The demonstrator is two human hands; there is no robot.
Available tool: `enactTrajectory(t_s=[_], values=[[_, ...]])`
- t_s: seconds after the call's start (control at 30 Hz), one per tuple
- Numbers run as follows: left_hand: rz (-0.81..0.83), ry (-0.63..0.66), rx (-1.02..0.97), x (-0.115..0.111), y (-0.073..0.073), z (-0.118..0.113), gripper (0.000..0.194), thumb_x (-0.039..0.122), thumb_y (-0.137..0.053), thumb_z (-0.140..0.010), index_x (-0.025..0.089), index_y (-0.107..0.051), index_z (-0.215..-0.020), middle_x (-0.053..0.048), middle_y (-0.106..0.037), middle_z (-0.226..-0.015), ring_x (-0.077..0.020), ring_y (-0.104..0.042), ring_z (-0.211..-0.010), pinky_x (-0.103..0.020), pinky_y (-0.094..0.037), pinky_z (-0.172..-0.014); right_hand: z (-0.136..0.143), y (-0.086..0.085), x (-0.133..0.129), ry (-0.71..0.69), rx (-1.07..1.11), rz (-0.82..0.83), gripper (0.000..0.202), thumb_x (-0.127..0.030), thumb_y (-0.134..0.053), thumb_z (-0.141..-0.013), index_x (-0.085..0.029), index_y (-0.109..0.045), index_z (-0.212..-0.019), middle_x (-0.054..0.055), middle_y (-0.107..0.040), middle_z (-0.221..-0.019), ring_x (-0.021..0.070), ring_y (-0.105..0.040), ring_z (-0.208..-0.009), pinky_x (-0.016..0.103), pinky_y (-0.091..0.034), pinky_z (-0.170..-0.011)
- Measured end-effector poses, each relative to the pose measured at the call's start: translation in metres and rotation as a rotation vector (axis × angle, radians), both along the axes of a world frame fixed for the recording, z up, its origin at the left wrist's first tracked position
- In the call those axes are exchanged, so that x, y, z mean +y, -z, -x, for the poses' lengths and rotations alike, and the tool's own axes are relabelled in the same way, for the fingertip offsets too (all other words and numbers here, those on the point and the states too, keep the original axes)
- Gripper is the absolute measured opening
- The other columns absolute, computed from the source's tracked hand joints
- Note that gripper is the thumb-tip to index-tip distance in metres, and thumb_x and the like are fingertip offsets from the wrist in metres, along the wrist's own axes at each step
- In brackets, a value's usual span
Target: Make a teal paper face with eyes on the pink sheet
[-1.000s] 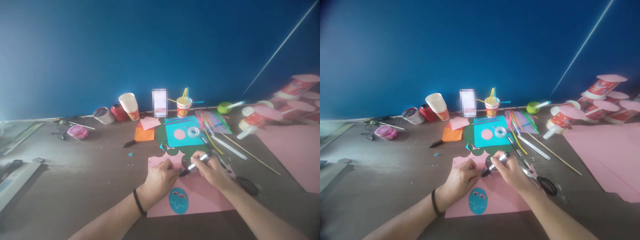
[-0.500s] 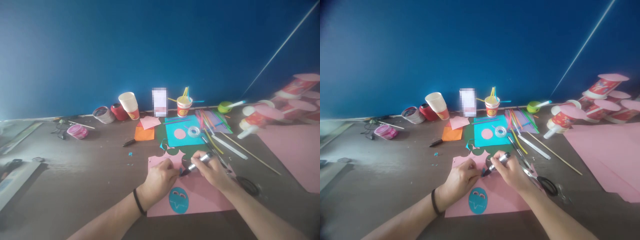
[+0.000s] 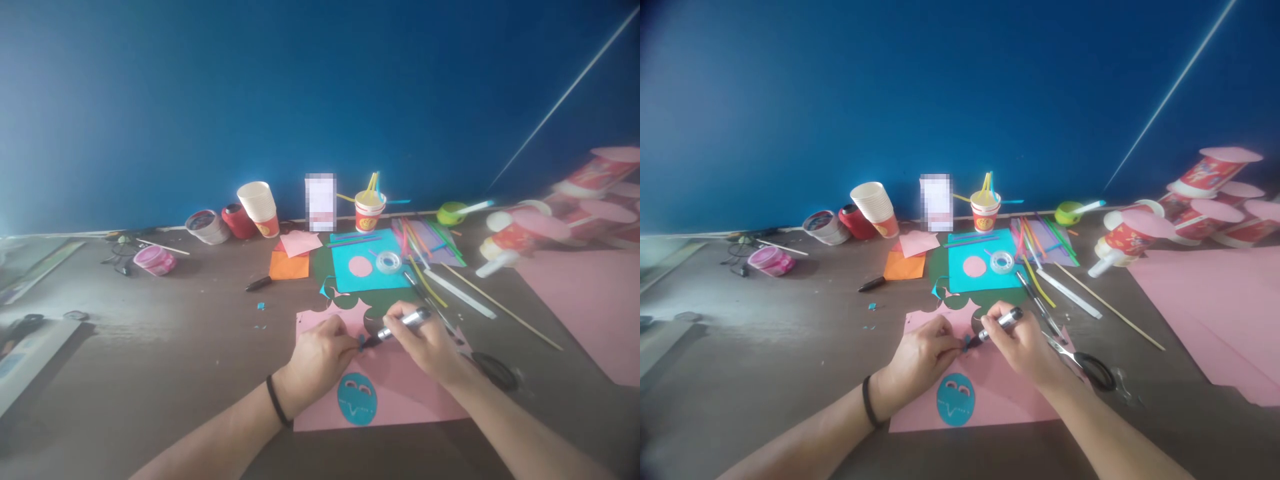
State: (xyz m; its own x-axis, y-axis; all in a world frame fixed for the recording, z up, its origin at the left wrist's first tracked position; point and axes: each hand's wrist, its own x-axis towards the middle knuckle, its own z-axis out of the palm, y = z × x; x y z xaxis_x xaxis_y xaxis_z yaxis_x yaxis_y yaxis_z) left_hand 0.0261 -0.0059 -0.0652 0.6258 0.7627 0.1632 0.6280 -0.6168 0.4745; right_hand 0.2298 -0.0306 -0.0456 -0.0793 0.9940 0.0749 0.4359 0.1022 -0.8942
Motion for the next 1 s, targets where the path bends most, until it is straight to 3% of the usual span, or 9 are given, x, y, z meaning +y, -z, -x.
enactTrajectory(t_s=[0.37, 1.0], values=[[0.004, -0.003, 0.008, 0.0002, 0.0013, -0.0005, 0.017, 0.020, -0.055, -0.082, 0.026, -0.071, -0.082, -0.001, -0.055, -0.081, -0.0119, -0.056, -0.070, -0.022, -0.045, -0.064, 0.0012, 0.0003, 0.0013, 0.058, -0.025, -0.046, 0.025, -0.037, -0.045, -0.087, -0.020, -0.049, -0.069, -0.004, -0.044, -0.053, 0.0116, -0.040, -0.049, 0.023, -0.031, -0.046], [0.009, -0.003, -0.011, 0.0011, 0.0010, 0.0001, 0.015, 0.020, -0.057, -0.080, 0.025, -0.071, -0.081, -0.001, -0.056, -0.081, -0.0118, -0.056, -0.070, -0.021, -0.045, -0.064, 0.0027, -0.0047, -0.0014, -0.004, -0.026, -0.013, 0.029, -0.040, -0.043, -0.088, -0.020, -0.047, -0.067, -0.005, -0.035, -0.050, 0.0104, -0.035, -0.047, 0.022, -0.028, -0.044]])
